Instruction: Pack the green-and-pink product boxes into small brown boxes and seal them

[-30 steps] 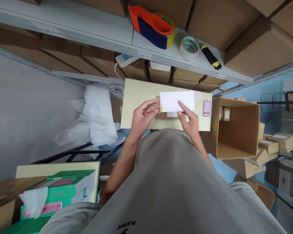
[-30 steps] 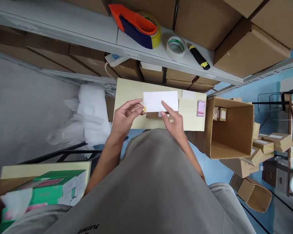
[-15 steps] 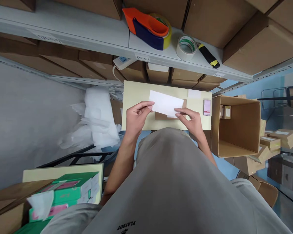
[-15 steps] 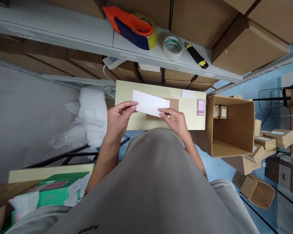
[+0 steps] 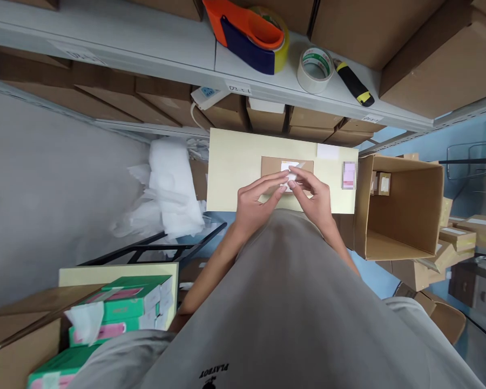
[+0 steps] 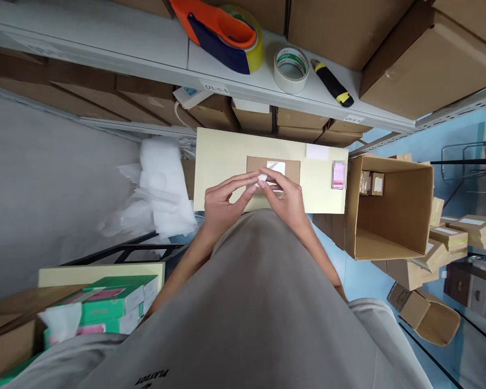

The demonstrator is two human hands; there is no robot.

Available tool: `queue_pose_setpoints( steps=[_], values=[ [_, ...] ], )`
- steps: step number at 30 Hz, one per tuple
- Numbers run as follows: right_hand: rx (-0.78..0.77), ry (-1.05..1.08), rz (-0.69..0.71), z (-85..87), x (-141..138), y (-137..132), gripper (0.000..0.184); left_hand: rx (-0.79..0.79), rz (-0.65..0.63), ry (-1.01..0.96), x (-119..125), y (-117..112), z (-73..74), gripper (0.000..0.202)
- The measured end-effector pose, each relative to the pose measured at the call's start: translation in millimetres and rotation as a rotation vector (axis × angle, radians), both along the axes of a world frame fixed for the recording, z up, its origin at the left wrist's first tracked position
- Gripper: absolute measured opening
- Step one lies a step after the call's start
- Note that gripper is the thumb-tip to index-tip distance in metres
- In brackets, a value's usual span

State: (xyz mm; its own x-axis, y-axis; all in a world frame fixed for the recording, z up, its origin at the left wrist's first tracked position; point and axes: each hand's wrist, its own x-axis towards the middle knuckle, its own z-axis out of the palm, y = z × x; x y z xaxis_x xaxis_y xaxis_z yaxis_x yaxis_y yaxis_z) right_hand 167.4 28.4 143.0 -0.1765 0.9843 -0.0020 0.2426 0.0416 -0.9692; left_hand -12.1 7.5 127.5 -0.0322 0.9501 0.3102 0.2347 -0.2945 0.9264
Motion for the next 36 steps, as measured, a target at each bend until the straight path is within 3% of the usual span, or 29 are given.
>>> queue_pose_setpoints(
  steps=[5,7,13,24,36],
  values=[
    [-0.087,0.057,0.015,-3.4,-1,-8,0.083,-0.022,0.052,-0.070,1,-4,-1.0,0.018],
    [-0.125,0.096,0.023,-6.7,-2,-10,0.087,-0.055,0.068,-0.076,2,-5,-1.3,0.020],
    [-0.240,0.223,-0.006,-5.8,-3,-13,0.048,-0.070,0.083,-0.068,3,-5,1.3,0.021],
    [-0.203,0.125,-0.029,-0.3,-1,-8,0.045,-0.141,0.059,-0.053,1,-5,12.1,0.027],
    [-0.078,0.041,0.016,3.7,2,-5,0.022,-0.154,0.007,-0.051,1,-1,12.4,0.031]
  ],
)
